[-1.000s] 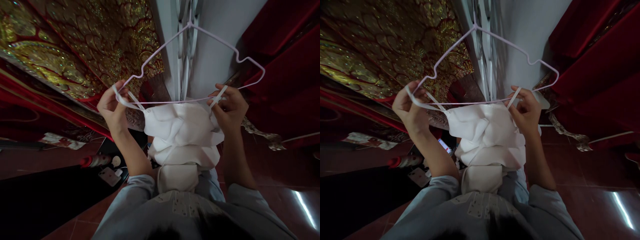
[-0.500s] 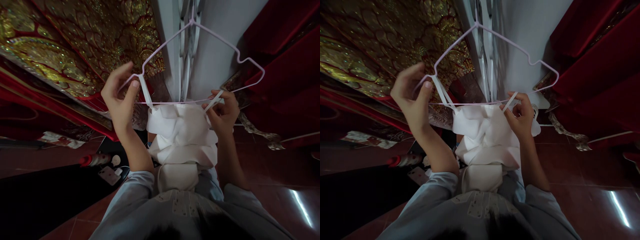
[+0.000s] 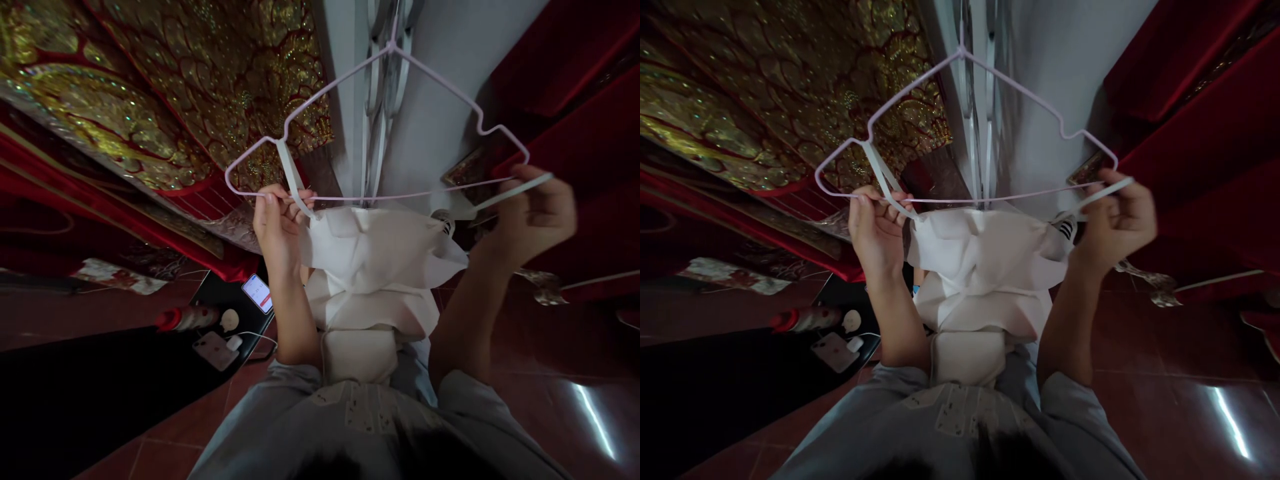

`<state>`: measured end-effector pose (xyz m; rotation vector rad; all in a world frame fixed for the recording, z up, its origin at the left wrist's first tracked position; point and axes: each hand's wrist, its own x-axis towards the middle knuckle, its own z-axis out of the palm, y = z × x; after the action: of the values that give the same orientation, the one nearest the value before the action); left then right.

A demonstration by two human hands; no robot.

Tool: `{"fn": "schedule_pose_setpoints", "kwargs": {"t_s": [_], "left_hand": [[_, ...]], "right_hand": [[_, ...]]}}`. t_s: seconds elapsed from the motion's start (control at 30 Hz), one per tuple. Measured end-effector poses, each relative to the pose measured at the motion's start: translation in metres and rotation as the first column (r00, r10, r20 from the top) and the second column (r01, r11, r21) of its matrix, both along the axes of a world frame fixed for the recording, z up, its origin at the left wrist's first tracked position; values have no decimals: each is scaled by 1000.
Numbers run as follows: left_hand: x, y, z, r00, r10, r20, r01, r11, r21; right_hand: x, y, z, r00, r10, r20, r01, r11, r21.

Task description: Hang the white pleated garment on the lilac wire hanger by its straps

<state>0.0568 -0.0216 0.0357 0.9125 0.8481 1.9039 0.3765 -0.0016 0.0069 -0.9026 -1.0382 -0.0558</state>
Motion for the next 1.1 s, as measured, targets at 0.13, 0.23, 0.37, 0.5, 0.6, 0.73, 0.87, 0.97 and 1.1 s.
{"fn": "schedule_pose_setpoints", "kwargs": {"t_s": [0.13, 0.23, 0.37, 0.5, 0.6, 0.73, 0.87, 0.97, 1.1], "left_hand": [[1, 2, -3, 996, -62, 59, 56, 994, 98], [2, 3, -7, 999, -28, 21, 27, 997, 66], [2, 4, -10, 998, 30, -52, -29, 999, 17], [3, 3, -11, 998, 28, -56, -26, 999, 30], [5, 1, -10, 998, 32, -59, -31, 999, 21], [7, -2, -10, 997, 60, -58, -58, 998, 39], [8, -4, -11, 997, 61, -54, -58, 997, 48], [6, -7, -12, 994, 43, -101, -42, 999, 11], [-2, -15, -13, 968, -21, -251, 16, 1000, -21]], "right_hand": [[35, 13, 26, 999, 46, 24, -43, 995, -86], [23, 11, 60, 959, 246, 143, -195, 934, -301], [-2, 3, 95, 904, 279, 324, -116, 888, -444], [-20, -9, 94, 899, 76, 431, 0, 985, -173], [-39, -24, 72, 934, -39, 355, 6, 996, 94], [-71, -45, 29, 770, 477, 423, -297, 855, -425], [-89, -47, -6, 789, 514, 338, -305, 804, -510], [-93, -39, -15, 846, 442, 298, -292, 852, -435], [-95, -31, -15, 849, 444, 287, -305, 855, -421]]}}
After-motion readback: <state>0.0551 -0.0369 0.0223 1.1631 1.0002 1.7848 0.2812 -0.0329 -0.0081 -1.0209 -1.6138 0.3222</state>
